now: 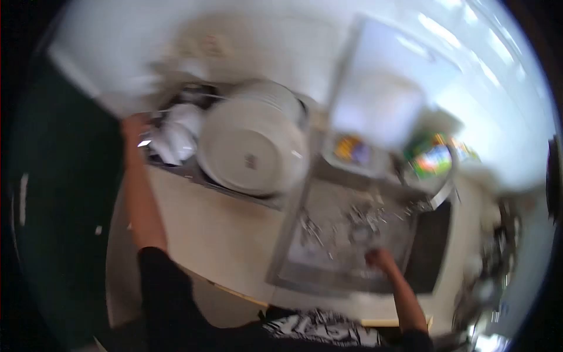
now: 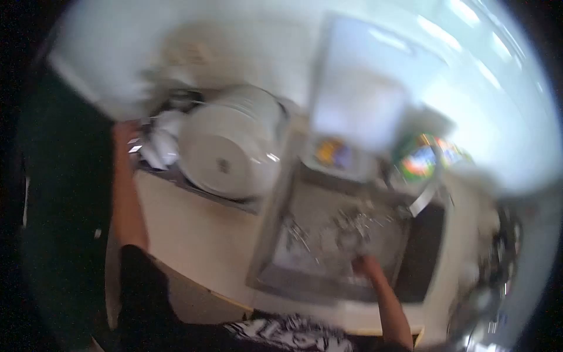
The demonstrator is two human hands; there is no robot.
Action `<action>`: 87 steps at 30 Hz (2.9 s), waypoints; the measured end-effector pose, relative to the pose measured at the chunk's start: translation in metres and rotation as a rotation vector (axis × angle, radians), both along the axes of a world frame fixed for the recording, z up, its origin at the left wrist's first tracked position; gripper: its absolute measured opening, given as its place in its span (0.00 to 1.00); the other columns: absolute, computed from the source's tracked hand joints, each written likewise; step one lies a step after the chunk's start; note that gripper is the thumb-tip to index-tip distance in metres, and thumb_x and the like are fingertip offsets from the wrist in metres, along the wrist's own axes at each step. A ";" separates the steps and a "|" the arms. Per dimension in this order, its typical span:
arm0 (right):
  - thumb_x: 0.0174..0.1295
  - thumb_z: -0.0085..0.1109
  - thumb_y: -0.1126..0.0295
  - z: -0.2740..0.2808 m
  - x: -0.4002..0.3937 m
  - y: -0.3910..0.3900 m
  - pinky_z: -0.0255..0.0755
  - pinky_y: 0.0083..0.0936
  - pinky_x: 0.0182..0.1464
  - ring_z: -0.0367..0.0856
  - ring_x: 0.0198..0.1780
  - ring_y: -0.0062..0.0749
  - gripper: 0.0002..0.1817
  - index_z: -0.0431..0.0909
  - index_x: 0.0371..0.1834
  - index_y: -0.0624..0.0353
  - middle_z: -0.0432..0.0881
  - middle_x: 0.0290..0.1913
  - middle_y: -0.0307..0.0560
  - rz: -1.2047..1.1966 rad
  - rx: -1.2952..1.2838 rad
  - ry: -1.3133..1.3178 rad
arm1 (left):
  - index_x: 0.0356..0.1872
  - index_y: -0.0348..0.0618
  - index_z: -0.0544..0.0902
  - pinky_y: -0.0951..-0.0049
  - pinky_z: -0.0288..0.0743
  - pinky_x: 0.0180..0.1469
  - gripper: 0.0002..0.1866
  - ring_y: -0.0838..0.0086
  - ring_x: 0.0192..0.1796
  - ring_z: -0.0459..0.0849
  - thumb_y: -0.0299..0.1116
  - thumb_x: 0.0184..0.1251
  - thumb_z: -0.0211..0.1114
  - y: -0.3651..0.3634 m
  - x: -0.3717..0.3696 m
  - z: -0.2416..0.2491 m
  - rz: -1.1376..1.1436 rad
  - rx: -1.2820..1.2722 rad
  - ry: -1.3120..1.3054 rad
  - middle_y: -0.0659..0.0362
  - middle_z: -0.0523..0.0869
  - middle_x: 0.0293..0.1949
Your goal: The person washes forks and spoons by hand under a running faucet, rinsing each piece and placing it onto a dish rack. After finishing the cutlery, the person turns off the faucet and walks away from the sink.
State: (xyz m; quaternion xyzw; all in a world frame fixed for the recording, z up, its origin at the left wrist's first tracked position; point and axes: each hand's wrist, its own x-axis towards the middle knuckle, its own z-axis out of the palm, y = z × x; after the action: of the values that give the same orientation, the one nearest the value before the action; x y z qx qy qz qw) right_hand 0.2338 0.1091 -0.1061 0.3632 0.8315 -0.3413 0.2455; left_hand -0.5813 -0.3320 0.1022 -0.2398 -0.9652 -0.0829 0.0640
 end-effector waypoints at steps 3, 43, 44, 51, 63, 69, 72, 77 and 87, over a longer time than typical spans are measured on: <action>0.61 0.54 0.59 0.086 -0.024 -0.010 0.70 0.22 0.29 0.76 0.25 0.20 0.16 0.79 0.31 0.63 0.78 0.21 0.39 -0.417 -0.191 0.329 | 0.33 0.48 0.78 0.72 0.72 0.31 0.08 0.76 0.28 0.76 0.38 0.62 0.54 -0.009 -0.026 -0.019 0.180 0.937 -0.661 0.62 0.80 0.30; 0.58 0.55 0.70 0.148 -0.086 0.027 0.73 0.20 0.32 0.82 0.29 0.22 0.11 0.80 0.39 0.66 0.83 0.27 0.44 -0.560 -0.047 0.856 | 0.43 0.39 0.80 0.83 0.64 0.23 0.12 0.83 0.22 0.72 0.34 0.63 0.61 0.342 0.598 -0.130 -0.314 0.854 -1.716 0.59 0.83 0.32; 0.57 0.55 0.71 0.159 -0.085 0.027 0.73 0.19 0.32 0.82 0.30 0.22 0.11 0.81 0.38 0.66 0.83 0.27 0.45 -0.566 -0.023 0.893 | 0.44 0.39 0.80 0.83 0.65 0.24 0.12 0.83 0.23 0.72 0.33 0.62 0.61 0.348 0.597 -0.136 -0.337 0.900 -1.713 0.58 0.83 0.33; 0.56 0.57 0.71 0.163 -0.067 0.045 0.73 0.18 0.34 0.83 0.31 0.24 0.11 0.81 0.39 0.65 0.84 0.30 0.47 -0.599 0.092 0.946 | 0.40 0.32 0.79 0.77 0.72 0.32 0.12 0.78 0.28 0.78 0.33 0.63 0.59 0.370 0.609 -0.104 -0.454 1.027 -1.865 0.56 0.84 0.34; 0.53 0.60 0.65 0.150 -0.078 0.029 0.73 0.24 0.36 0.83 0.31 0.33 0.12 0.82 0.38 0.58 0.83 0.29 0.49 -0.465 0.137 0.859 | 0.39 0.36 0.81 0.82 0.65 0.21 0.12 0.82 0.22 0.75 0.34 0.67 0.54 0.347 0.600 -0.095 -0.606 0.623 -1.537 0.60 0.82 0.28; 0.52 0.60 0.65 0.143 -0.102 0.017 0.72 0.25 0.33 0.81 0.27 0.34 0.11 0.83 0.36 0.58 0.82 0.26 0.50 -0.361 0.085 0.836 | 0.43 0.38 0.81 0.82 0.67 0.24 0.12 0.82 0.23 0.76 0.34 0.68 0.52 0.299 0.575 -0.112 -0.544 0.570 -1.475 0.62 0.82 0.28; 0.53 0.59 0.66 0.143 -0.108 0.008 0.71 0.27 0.31 0.80 0.25 0.34 0.10 0.83 0.35 0.58 0.82 0.24 0.50 -0.224 0.083 0.844 | 0.43 0.38 0.81 0.81 0.69 0.26 0.13 0.82 0.24 0.76 0.34 0.68 0.53 0.288 0.565 -0.116 -0.515 0.458 -1.407 0.62 0.82 0.28; 0.55 0.56 0.66 0.167 -0.105 0.030 0.73 0.25 0.33 0.82 0.26 0.33 0.11 0.82 0.37 0.59 0.82 0.23 0.50 -0.156 0.167 0.643 | 0.43 0.37 0.81 0.81 0.70 0.28 0.13 0.81 0.27 0.78 0.34 0.66 0.55 0.301 0.564 -0.104 -0.483 0.532 -1.347 0.62 0.82 0.29; 0.56 0.57 0.71 0.222 -0.041 0.049 0.74 0.19 0.34 0.84 0.32 0.25 0.10 0.81 0.39 0.64 0.84 0.30 0.48 -0.545 0.265 0.951 | 0.45 0.35 0.79 0.77 0.74 0.36 0.15 0.74 0.35 0.83 0.36 0.64 0.59 0.339 0.590 -0.095 -0.441 0.921 -1.629 0.56 0.84 0.34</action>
State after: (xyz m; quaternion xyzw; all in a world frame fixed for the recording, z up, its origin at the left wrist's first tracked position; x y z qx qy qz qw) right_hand 0.1929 0.1578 0.1156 0.3986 0.7625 -0.4112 -0.3011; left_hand 0.0084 0.0070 0.0070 -0.2360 -0.5195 -0.6051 -0.5553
